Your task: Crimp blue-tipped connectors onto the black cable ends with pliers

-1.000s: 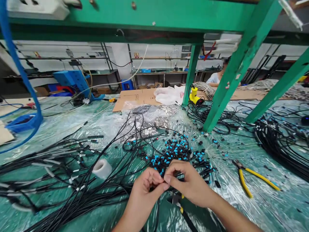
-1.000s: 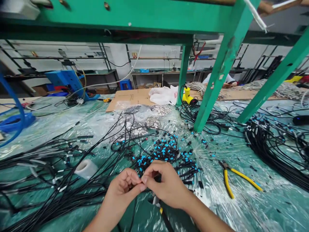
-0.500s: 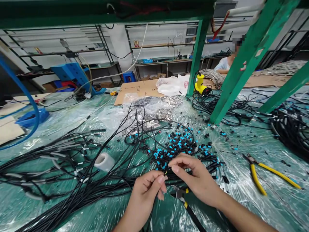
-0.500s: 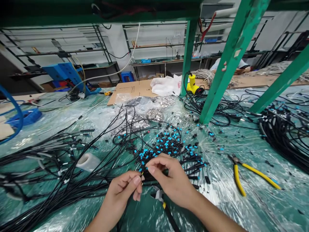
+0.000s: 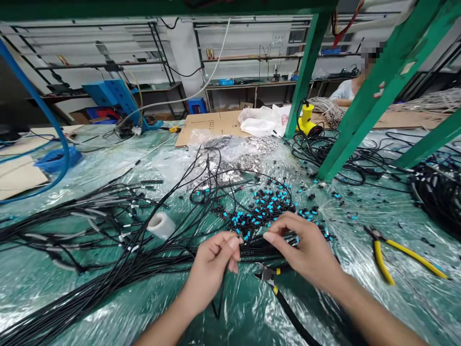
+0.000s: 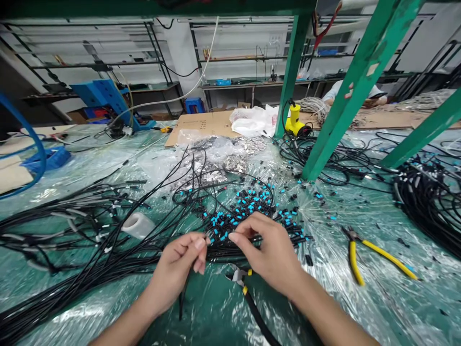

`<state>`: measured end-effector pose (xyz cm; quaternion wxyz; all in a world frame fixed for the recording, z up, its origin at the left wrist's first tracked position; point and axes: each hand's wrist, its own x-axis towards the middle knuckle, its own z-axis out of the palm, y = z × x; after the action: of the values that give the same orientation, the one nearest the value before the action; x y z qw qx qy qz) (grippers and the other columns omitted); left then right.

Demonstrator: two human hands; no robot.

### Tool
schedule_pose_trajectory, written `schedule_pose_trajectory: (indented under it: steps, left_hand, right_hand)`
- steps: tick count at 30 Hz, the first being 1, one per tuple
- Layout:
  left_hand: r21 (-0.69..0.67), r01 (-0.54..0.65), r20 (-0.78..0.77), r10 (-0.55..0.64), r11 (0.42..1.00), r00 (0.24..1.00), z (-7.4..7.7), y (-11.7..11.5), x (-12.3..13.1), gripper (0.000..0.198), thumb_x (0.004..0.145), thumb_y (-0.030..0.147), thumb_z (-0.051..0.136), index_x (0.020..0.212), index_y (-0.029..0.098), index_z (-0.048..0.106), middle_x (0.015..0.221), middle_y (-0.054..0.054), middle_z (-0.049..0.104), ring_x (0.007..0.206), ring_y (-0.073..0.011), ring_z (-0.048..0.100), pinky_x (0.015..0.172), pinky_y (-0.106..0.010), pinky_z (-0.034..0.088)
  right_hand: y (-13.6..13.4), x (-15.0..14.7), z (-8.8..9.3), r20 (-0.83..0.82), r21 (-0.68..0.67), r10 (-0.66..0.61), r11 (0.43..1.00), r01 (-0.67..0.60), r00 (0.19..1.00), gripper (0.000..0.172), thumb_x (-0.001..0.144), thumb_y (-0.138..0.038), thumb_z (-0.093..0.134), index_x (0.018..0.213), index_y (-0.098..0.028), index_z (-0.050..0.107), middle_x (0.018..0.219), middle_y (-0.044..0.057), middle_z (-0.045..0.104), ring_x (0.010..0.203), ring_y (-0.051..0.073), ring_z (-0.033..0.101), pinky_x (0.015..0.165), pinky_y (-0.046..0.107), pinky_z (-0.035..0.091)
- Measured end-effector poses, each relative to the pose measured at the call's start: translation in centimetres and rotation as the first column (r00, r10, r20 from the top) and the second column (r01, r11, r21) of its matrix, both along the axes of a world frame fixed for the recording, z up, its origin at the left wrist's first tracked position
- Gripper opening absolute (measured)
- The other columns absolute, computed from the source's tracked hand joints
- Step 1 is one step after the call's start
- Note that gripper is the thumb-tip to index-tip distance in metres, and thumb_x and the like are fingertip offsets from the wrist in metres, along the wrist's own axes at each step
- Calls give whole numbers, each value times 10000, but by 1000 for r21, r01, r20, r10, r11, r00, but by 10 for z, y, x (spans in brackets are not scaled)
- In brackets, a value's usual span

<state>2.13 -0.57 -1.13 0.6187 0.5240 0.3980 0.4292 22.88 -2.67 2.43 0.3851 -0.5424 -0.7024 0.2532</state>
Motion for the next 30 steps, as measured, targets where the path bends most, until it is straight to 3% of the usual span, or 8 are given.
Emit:
schedule_pose_trajectory:
  steps: [4, 6, 9, 11, 15, 22, 26, 30]
  left_hand:
    - [-73, -132, 168, 143, 989, 975, 5, 21, -18, 172, 895, 322, 623, 961, 167, 655, 656, 32, 534, 520, -76, 455, 515, -202, 416]
    - [-105, -148, 248, 170, 983, 954, 8, 28, -26, 153, 888, 293, 634, 967, 163, 656, 705, 16, 550, 580, -86, 485, 547, -204, 441]
    - [-149, -118, 331, 162, 982, 930, 12, 29, -30, 116, 878, 253, 644, 943, 158, 655, 788, -12, 581, 665, -108, 531, 596, -222, 482]
    - [-180, -74, 360, 136, 981, 923, 13, 25, -27, 99, 879, 240, 641, 927, 155, 654, 813, -21, 589, 684, -114, 548, 620, -236, 500]
    - [-214, 10, 388, 76, 977, 918, 14, 13, -18, 114, 887, 239, 630, 945, 149, 668, 819, -23, 586, 679, -112, 558, 634, -249, 515]
    - [-186, 41, 421, 42, 982, 906, 19, 0, -14, 158, 869, 271, 642, 947, 143, 691, 742, -5, 558, 592, -96, 507, 577, -257, 512]
    - [-125, 9, 380, 40, 992, 924, 22, -3, -15, 145, 848, 284, 655, 868, 145, 694, 623, 18, 520, 534, -91, 449, 512, -231, 460]
    - [-51, -48, 246, 59, 998, 968, 23, 0, -17, 147, 810, 279, 682, 760, 141, 675, 485, 58, 434, 442, -58, 337, 426, -188, 293]
  right_hand:
    - [-14, 24, 12, 396, -278, 261, 948, -156, 880, 135, 846, -411, 649, 904, -290, 665, 894, -12, 657, 795, 205, 614, 692, 350, 455]
    - [-33, 31, 4, 465, -318, 275, 939, -131, 841, 337, 789, -449, 699, 1095, -317, 648, 1073, 27, 655, 979, 278, 608, 811, 430, 478]
    - [-66, 36, -21, 510, -322, 273, 940, -113, 816, 826, 623, -430, 828, 1374, -336, 498, 1367, 75, 528, 1221, 373, 484, 1000, 525, 418]
    - [-83, 36, -37, 551, -302, 241, 950, -78, 799, 960, 579, -432, 843, 1437, -324, 424, 1438, 97, 464, 1280, 418, 417, 1030, 578, 389]
    - [-98, 34, -52, 598, -243, 170, 970, -25, 783, 837, 761, -513, 670, 1491, -301, 319, 1504, 99, 371, 1348, 388, 335, 1064, 582, 365]
    - [-106, 27, -49, 605, -171, 115, 985, -12, 788, 583, 852, -251, 510, 1430, -284, 441, 1324, 108, 518, 1208, 285, 498, 1023, 464, 453]
    - [-115, 29, -37, 489, -160, 57, 987, 25, 870, 536, 866, -298, 507, 1402, -287, 485, 1298, 104, 558, 1188, 299, 538, 973, 418, 497]
    - [-102, 18, -9, 221, -231, -106, 960, 157, 970, 516, 874, -479, 527, 1357, -297, 533, 1383, 68, 531, 1300, 335, 450, 1023, 431, 448]
